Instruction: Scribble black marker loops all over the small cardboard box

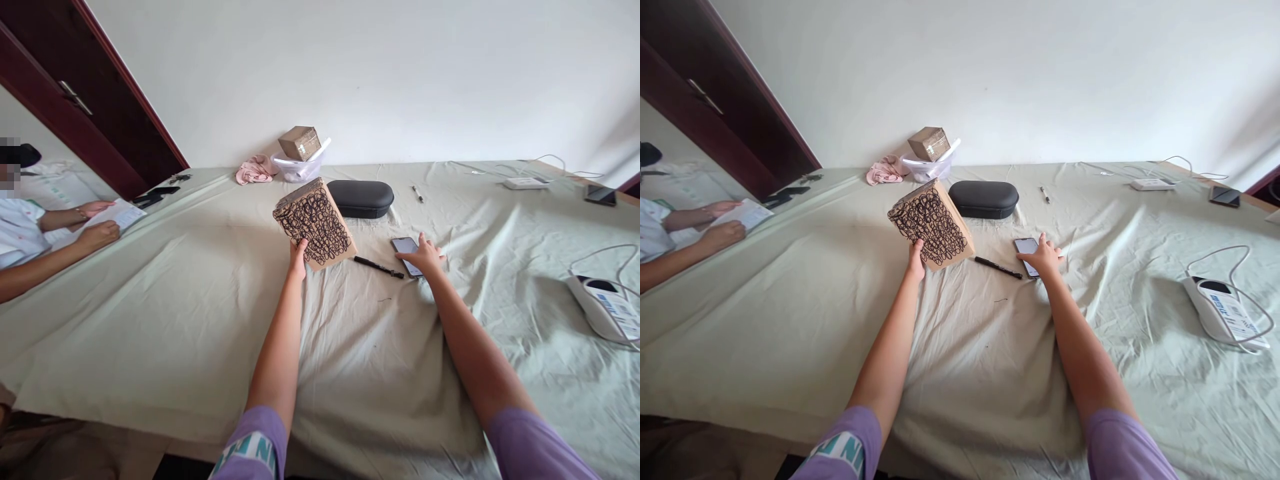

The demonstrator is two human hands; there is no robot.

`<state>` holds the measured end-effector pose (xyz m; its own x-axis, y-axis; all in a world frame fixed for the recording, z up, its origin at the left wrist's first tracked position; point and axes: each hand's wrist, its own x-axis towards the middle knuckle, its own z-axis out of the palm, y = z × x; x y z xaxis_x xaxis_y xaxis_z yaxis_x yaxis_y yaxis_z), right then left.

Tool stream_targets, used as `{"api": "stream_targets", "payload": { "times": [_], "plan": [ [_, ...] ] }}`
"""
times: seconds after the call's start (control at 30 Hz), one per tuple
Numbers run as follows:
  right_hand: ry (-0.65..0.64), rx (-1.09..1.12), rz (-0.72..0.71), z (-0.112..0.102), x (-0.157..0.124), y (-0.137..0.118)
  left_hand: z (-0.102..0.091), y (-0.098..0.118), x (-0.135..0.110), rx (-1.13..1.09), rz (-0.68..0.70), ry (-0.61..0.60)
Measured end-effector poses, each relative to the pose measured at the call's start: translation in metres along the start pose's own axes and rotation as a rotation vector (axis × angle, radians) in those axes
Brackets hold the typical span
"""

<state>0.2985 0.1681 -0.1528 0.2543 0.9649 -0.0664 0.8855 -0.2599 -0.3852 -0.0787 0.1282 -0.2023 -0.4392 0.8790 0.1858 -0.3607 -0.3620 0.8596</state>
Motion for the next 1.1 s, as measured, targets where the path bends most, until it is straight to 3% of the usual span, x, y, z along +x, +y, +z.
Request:
{"api": "stream_targets", "payload": {
  "times": [0.57,0.8,0.93,1.1],
  "plan": [
    [0.007,0.036,-0.017,-0.002,-0.003,0.003,0.007,0.005,-0.004,-0.006,-0.026,0.047],
    [-0.061,0.697,0.066,-0.033,0.014,0.034,0.005,0.003,-0.003,-0.009,-0.032,0.041],
    [-0.030,0.742,0.068,-0.047,0.016,0.047,0.003,0.003,-0.002,-0.008,-0.022,0.035],
    [-0.059,0.740,-0.037,-0.026,0.010,0.038,0.003,0.004,-0.002,0.000,-0.019,0.033]
  ]
}}
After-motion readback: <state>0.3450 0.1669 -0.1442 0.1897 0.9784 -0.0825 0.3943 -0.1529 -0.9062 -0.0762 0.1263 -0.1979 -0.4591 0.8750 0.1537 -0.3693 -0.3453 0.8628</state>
